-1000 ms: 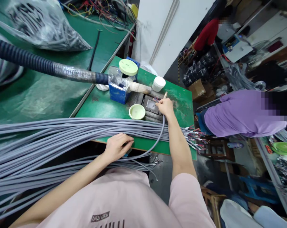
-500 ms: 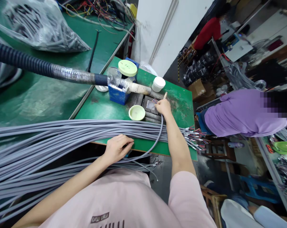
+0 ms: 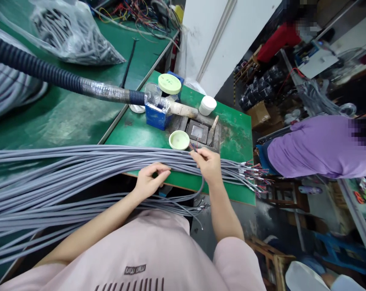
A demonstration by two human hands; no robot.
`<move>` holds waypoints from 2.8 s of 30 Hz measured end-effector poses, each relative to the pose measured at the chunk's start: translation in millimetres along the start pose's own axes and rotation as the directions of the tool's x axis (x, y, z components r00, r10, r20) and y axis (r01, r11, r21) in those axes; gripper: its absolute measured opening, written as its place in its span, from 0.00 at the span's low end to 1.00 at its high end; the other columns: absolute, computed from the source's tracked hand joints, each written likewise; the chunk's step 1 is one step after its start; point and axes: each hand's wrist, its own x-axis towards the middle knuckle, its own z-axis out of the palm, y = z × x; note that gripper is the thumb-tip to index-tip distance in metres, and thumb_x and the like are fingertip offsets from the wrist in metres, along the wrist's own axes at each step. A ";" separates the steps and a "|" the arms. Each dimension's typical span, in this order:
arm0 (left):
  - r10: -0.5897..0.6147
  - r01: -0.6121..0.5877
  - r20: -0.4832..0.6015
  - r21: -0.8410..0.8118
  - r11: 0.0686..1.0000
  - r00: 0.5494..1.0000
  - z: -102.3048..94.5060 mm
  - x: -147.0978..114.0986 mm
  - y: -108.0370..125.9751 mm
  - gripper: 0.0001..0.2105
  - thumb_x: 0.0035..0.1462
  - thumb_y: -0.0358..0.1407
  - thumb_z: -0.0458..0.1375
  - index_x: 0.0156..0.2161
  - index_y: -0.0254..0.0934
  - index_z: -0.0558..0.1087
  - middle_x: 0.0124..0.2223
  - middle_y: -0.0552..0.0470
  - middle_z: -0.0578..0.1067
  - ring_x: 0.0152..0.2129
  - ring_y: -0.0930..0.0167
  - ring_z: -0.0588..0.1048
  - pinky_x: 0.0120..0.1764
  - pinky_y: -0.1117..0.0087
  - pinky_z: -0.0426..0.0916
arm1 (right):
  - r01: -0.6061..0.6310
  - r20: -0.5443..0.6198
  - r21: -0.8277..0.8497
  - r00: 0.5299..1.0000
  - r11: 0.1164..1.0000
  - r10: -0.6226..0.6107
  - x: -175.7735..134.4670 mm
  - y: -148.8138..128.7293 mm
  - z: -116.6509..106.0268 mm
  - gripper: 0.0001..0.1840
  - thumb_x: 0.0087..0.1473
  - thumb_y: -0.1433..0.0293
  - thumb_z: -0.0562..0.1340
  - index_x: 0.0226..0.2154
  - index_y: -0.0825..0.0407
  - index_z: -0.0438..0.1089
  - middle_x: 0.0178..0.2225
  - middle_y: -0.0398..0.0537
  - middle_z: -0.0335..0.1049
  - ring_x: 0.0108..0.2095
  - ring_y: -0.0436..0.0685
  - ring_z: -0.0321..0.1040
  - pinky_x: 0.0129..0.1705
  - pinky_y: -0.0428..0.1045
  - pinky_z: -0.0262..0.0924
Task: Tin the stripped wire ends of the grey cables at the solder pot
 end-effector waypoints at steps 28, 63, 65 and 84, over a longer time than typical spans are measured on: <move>-0.242 0.213 0.002 -0.479 0.852 0.970 40.3 -14.6 18.4 0.15 0.47 0.39 0.67 0.42 0.39 0.78 0.31 0.53 0.74 0.26 0.76 0.71 0.32 0.74 0.68 | -0.308 0.136 0.674 0.945 0.672 0.297 -98.6 13.1 42.3 0.24 0.51 0.64 0.65 0.51 0.44 0.61 0.21 0.34 0.65 0.12 0.43 0.50 0.14 0.41 0.44; -0.414 0.586 0.430 -0.436 0.683 0.802 36.7 -26.9 34.0 0.13 0.43 0.44 0.68 0.26 0.33 0.79 0.27 0.51 0.77 0.24 0.75 0.70 0.30 0.73 0.65 | -0.076 -0.226 0.546 0.945 0.834 0.234 -46.4 5.2 19.1 0.08 0.40 0.69 0.62 0.15 0.52 0.73 0.15 0.39 0.58 0.16 0.45 0.50 0.19 0.45 0.43; -0.430 0.629 0.479 -0.418 0.655 0.765 38.3 -33.1 32.5 0.15 0.41 0.44 0.69 0.24 0.33 0.78 0.28 0.49 0.77 0.23 0.75 0.71 0.28 0.73 0.65 | -0.006 -0.313 0.597 0.919 0.802 0.241 -37.8 7.6 0.1 0.09 0.40 0.68 0.61 0.13 0.52 0.70 0.13 0.37 0.54 0.15 0.44 0.46 0.18 0.45 0.40; -0.432 0.551 0.341 -0.493 0.674 0.835 31.4 -34.3 14.7 0.15 0.43 0.44 0.68 0.21 0.33 0.74 0.24 0.53 0.72 0.22 0.76 0.67 0.30 0.73 0.64 | 0.134 0.015 -0.061 0.991 0.989 -0.133 -74.8 -9.9 19.4 0.15 0.56 0.68 0.61 0.19 0.50 0.72 0.21 0.42 0.67 0.25 0.50 0.65 0.30 0.48 0.60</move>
